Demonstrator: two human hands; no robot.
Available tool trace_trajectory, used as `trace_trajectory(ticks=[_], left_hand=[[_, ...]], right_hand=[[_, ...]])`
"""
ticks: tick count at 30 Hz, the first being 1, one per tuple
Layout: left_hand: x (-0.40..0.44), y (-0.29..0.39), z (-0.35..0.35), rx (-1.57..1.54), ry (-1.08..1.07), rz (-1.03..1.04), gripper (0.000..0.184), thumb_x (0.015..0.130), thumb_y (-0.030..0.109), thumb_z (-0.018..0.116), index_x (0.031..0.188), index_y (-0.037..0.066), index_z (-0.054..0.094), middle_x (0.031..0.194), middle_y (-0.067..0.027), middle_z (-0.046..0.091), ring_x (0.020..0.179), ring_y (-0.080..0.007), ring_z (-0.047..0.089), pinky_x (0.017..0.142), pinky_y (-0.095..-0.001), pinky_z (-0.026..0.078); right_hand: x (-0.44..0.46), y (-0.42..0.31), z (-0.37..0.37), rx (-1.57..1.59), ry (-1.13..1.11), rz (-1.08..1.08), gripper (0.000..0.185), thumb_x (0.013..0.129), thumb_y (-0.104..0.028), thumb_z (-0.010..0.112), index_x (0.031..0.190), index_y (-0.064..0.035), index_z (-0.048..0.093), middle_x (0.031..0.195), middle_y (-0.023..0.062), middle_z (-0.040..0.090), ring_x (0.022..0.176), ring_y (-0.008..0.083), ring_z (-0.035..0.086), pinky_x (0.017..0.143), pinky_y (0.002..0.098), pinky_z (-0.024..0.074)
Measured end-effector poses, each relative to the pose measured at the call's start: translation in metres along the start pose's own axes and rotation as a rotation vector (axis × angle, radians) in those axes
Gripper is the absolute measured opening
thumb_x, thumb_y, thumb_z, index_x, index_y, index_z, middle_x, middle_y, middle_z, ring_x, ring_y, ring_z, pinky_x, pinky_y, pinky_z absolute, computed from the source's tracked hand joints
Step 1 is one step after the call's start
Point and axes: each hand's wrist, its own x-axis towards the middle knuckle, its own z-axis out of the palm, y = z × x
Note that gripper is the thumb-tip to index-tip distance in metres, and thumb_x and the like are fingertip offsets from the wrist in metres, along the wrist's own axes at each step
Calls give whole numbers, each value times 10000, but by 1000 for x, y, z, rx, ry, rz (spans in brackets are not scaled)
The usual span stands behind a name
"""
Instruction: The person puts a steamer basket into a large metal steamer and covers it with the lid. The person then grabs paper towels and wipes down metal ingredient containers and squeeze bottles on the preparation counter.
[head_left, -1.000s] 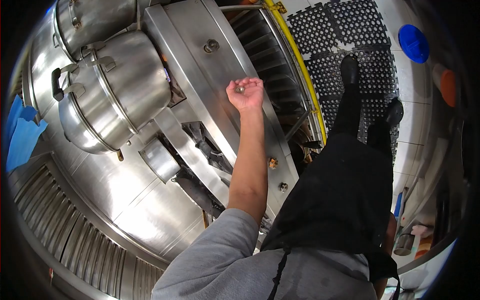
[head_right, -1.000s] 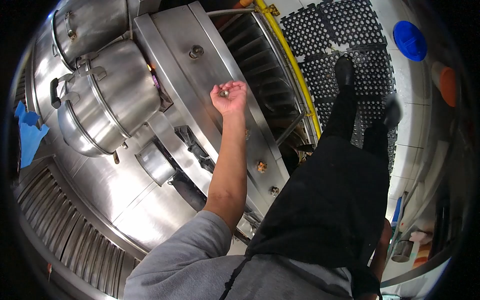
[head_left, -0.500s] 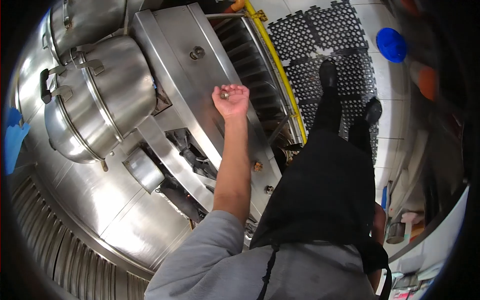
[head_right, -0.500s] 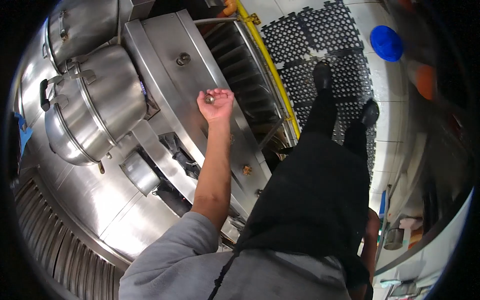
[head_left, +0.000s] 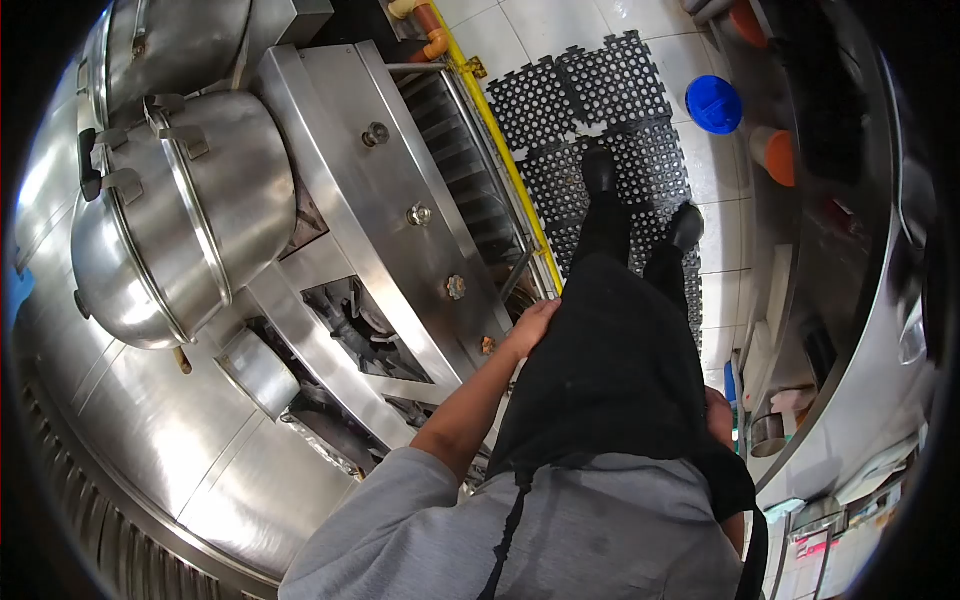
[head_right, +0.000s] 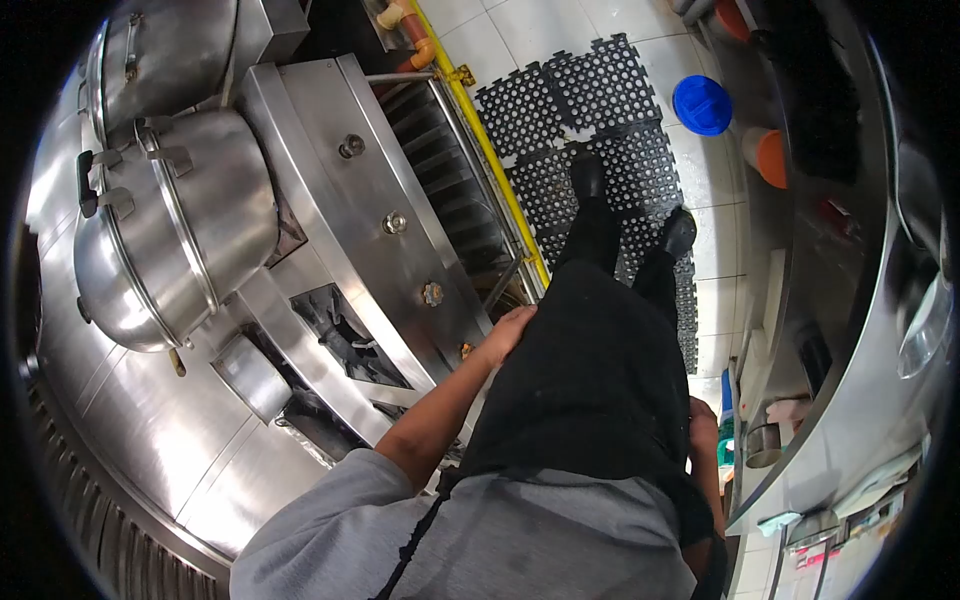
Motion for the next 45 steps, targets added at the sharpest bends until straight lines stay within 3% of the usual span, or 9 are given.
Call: trace_trajectory(ticks=[11,15,24,28,33,36,40,43,45], left_hand=[[-15,100,34,104,0,241,328,1042,337,607,1241,81,656,1111,-12,679,926,-104,638,764,-255,495],[-46,61,48,1089,150,159,758,1009,658,457,1388,15,591,1362,-235,647,1251,-407,628,1075,-478,483],[-94,2,83,971,247,104,699,1018,621,424,1373,38,575,1350,-320,617,1320,-477,551,1135,-509,420],[-53,-17,33,747,415,659,535,1019,412,579,1377,14,587,1208,-216,706,1128,-365,683,993,-441,512],[-74,7,43,146,734,721,573,1093,406,450,1456,-30,527,1374,-200,642,1317,-290,574,1091,-378,430],[-5,-117,79,757,36,730,684,1089,445,490,1589,1,341,1658,-228,319,1560,-302,277,1229,-338,279],[-72,-65,73,865,-371,965,760,1081,422,538,1639,13,223,1705,-226,197,1597,-297,173,1261,-357,226],[-76,-61,94,656,-138,498,677,1096,359,522,1637,51,254,1707,-228,180,1591,-327,186,1264,-374,226],[-82,-65,83,822,-202,742,614,1095,340,521,1612,77,316,1702,-232,182,1584,-370,189,1270,-404,213]], right_hand=[[-3,3,-35,229,35,173,395,1045,-310,582,1273,-1,674,1102,99,733,921,210,685,826,344,533],[18,50,-59,407,-17,86,419,1044,-332,585,1309,-14,646,1110,87,724,913,215,680,811,346,534],[32,85,-84,351,-24,21,371,1035,-264,596,1294,-6,657,1138,100,721,1000,215,674,874,353,534],[10,54,-96,344,56,29,361,1034,-238,588,1279,14,672,1175,113,725,1044,213,677,910,356,532],[-3,71,-119,217,124,-55,363,1018,-270,610,1262,-13,690,1105,85,739,939,202,677,849,344,529],[-16,63,-123,261,134,110,361,999,-276,637,1257,-29,693,1071,82,728,837,183,632,749,327,496],[-19,75,-113,187,129,-74,361,990,-267,635,1215,7,702,1058,95,736,890,209,664,821,352,524],[-12,66,-103,285,85,60,377,992,-251,619,1219,40,698,1090,111,745,992,210,690,896,348,529],[-23,56,-103,204,123,-24,385,989,-252,619,1222,45,698,1116,124,746,1014,210,693,920,345,530]])
